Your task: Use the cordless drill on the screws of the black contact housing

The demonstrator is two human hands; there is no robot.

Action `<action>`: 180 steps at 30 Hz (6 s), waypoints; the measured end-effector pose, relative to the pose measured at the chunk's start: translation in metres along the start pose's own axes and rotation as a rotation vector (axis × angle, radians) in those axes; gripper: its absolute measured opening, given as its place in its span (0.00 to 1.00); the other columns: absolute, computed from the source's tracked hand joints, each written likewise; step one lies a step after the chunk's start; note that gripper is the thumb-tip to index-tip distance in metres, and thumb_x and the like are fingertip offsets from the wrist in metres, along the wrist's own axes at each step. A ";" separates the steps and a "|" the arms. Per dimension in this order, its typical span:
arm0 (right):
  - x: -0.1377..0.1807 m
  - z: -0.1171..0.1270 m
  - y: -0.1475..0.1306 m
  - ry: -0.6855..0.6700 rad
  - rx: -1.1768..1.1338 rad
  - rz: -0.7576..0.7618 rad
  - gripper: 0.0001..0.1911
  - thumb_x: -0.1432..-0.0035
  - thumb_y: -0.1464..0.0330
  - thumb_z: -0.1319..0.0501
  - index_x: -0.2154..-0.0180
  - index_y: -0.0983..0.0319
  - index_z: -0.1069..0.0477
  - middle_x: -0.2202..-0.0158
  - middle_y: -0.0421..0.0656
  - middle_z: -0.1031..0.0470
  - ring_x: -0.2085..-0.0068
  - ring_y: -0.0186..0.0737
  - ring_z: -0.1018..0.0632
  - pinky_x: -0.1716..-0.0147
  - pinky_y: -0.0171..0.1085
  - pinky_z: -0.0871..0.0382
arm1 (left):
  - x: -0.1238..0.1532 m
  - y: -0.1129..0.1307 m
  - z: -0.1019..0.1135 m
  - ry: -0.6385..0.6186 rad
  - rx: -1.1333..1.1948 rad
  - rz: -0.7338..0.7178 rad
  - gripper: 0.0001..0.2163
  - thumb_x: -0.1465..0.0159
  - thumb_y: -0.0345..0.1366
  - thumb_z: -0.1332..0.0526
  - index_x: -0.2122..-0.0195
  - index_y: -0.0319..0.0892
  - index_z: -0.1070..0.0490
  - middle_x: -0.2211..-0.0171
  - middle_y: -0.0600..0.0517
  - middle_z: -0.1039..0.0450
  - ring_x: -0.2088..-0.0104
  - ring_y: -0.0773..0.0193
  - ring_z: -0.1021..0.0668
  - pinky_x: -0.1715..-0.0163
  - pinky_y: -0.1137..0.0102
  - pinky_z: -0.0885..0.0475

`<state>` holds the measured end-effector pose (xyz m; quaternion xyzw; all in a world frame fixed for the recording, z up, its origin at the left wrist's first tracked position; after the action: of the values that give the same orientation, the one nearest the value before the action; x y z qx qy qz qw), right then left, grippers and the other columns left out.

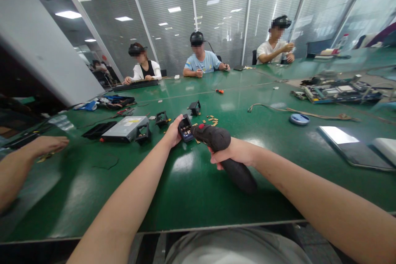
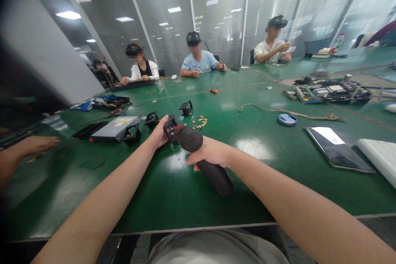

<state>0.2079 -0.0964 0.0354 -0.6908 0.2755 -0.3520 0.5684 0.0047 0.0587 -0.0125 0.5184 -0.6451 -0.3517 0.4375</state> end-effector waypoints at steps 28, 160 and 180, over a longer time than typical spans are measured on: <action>-0.003 0.001 0.003 0.000 -0.002 0.039 0.19 0.60 0.71 0.27 0.65 0.61 0.30 0.75 0.34 0.26 0.77 0.38 0.21 0.78 0.34 0.28 | 0.001 0.001 0.000 0.008 0.000 0.006 0.22 0.34 0.53 0.31 0.49 0.38 0.23 0.69 0.44 0.16 0.74 0.53 0.15 0.65 0.61 0.19; 0.002 -0.001 0.000 0.020 0.014 0.023 0.17 0.61 0.71 0.27 0.70 0.60 0.32 0.77 0.35 0.26 0.78 0.39 0.21 0.79 0.34 0.29 | -0.003 -0.002 0.002 0.015 0.040 0.003 0.21 0.35 0.51 0.29 0.50 0.39 0.22 0.69 0.44 0.16 0.74 0.54 0.15 0.66 0.63 0.18; 0.000 -0.001 0.000 0.010 0.015 0.039 0.17 0.61 0.71 0.27 0.69 0.60 0.32 0.77 0.35 0.27 0.77 0.39 0.21 0.79 0.34 0.29 | -0.002 -0.002 0.001 0.013 0.061 0.015 0.24 0.38 0.52 0.27 0.49 0.39 0.23 0.67 0.45 0.15 0.71 0.53 0.13 0.63 0.63 0.18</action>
<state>0.2073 -0.0969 0.0355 -0.6793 0.2891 -0.3463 0.5788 0.0052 0.0600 -0.0150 0.5290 -0.6564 -0.3254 0.4283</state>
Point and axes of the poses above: each hand's wrist, its own x-axis away from the middle knuckle, its own z-axis out of the back of the hand, y = z × x, the point moved 6 cm from there along -x, towards the middle knuckle
